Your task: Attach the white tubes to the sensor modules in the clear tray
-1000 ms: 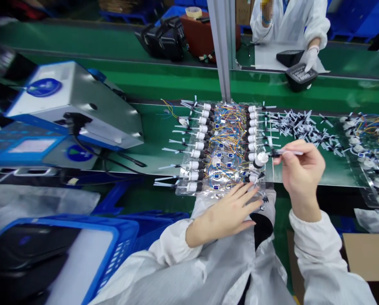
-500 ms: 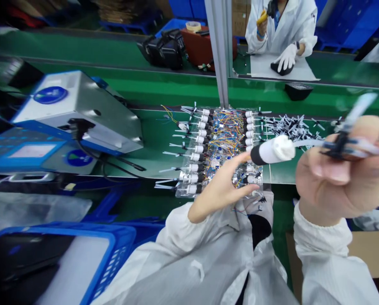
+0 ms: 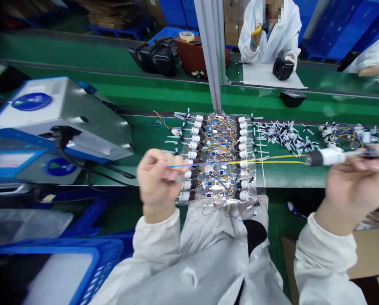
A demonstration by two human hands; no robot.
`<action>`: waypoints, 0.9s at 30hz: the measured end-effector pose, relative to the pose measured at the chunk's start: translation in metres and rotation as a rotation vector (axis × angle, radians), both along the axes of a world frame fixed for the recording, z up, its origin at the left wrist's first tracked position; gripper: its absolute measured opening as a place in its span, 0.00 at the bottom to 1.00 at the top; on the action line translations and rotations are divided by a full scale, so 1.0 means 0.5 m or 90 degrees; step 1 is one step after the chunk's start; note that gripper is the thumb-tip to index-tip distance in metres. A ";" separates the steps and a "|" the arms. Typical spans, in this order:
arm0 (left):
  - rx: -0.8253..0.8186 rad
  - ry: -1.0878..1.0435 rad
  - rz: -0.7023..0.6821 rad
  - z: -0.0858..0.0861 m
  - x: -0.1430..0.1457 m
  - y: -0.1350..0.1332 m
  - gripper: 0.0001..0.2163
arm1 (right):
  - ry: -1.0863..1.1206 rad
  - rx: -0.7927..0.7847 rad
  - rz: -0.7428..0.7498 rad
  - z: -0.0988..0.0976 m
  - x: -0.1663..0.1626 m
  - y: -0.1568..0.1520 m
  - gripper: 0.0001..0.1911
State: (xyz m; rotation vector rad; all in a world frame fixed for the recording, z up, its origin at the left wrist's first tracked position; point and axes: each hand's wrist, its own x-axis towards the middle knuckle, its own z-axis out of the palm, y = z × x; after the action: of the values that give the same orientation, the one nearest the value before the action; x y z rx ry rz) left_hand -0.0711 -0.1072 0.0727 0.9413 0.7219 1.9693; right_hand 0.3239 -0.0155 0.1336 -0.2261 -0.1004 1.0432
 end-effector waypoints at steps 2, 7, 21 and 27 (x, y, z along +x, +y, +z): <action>-0.006 -0.133 0.016 0.009 -0.052 -0.031 0.11 | -0.268 -0.021 0.032 -0.054 -0.033 0.013 0.10; -0.064 -0.196 0.143 -0.021 -0.135 -0.094 0.12 | -0.607 -0.093 0.154 -0.219 -0.128 0.005 0.11; -0.199 0.280 0.203 -0.072 -0.028 -0.043 0.17 | -0.819 -0.124 0.135 -0.317 -0.166 -0.061 0.11; -0.139 0.482 -0.057 -0.078 0.090 0.017 0.09 | -0.818 -0.039 0.176 -0.276 -0.236 -0.066 0.05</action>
State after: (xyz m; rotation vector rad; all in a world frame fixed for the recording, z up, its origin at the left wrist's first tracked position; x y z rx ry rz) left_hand -0.0262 -0.0986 0.0339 1.5634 1.2506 1.3882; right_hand 0.2060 -0.0485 -0.0043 -0.9334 -1.2846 1.0280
